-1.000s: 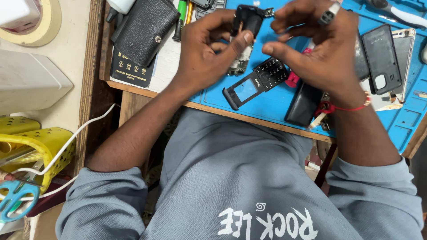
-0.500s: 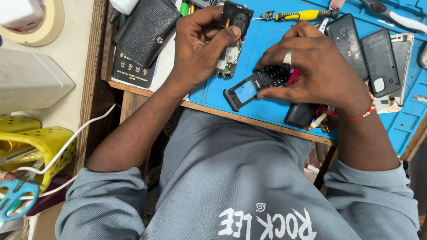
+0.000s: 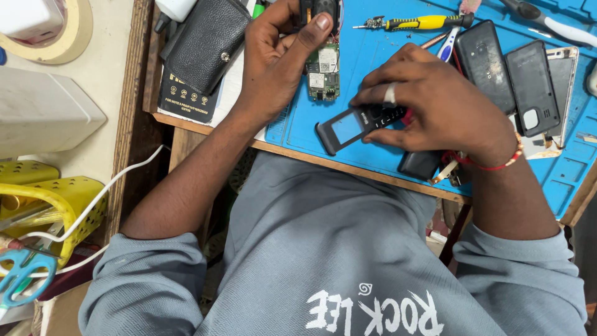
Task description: The person cleans a disassembled mobile phone's internal components using a toothbrush, then reattaches a speaker module and secures it with a screwdriver. The work is performed on a cluttered blue workbench with various tools and phone parts visible.
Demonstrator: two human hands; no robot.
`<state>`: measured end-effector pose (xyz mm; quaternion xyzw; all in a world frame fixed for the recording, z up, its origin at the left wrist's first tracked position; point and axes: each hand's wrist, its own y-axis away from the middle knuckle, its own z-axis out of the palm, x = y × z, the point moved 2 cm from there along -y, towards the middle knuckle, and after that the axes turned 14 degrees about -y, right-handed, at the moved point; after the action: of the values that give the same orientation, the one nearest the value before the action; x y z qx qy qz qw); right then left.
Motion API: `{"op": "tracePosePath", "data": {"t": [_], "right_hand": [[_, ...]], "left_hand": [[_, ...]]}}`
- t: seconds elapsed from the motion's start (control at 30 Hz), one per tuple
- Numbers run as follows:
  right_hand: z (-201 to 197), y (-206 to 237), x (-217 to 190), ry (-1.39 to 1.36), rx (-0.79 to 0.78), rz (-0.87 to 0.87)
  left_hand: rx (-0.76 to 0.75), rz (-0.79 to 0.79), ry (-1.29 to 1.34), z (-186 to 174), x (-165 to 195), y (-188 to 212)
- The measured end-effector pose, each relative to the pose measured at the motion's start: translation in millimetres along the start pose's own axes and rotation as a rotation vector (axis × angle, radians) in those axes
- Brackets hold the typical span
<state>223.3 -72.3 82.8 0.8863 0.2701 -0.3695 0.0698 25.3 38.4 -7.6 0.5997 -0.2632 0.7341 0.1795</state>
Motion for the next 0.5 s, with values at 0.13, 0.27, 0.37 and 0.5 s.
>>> {"op": "tracePosePath", "data": {"t": [0.13, 0.27, 0.37, 0.5], "right_hand": [[-15, 7, 3, -0.223, 0.116, 0.04], [-16, 23, 17, -0.7, 0.264, 0.347], [-11, 26, 31, -0.845, 0.333, 0.45], [-6, 21, 32, -0.642, 0.243, 0.497]], "left_hand": [[-0.016, 0.069, -0.072, 0, 1, -1], [-0.032, 0.073, -0.037, -2, 2, -1], [-0.026, 0.073, -0.049, -1, 2, -1], [-0.007, 0.085, 0.009, -2, 2, 0]]}}
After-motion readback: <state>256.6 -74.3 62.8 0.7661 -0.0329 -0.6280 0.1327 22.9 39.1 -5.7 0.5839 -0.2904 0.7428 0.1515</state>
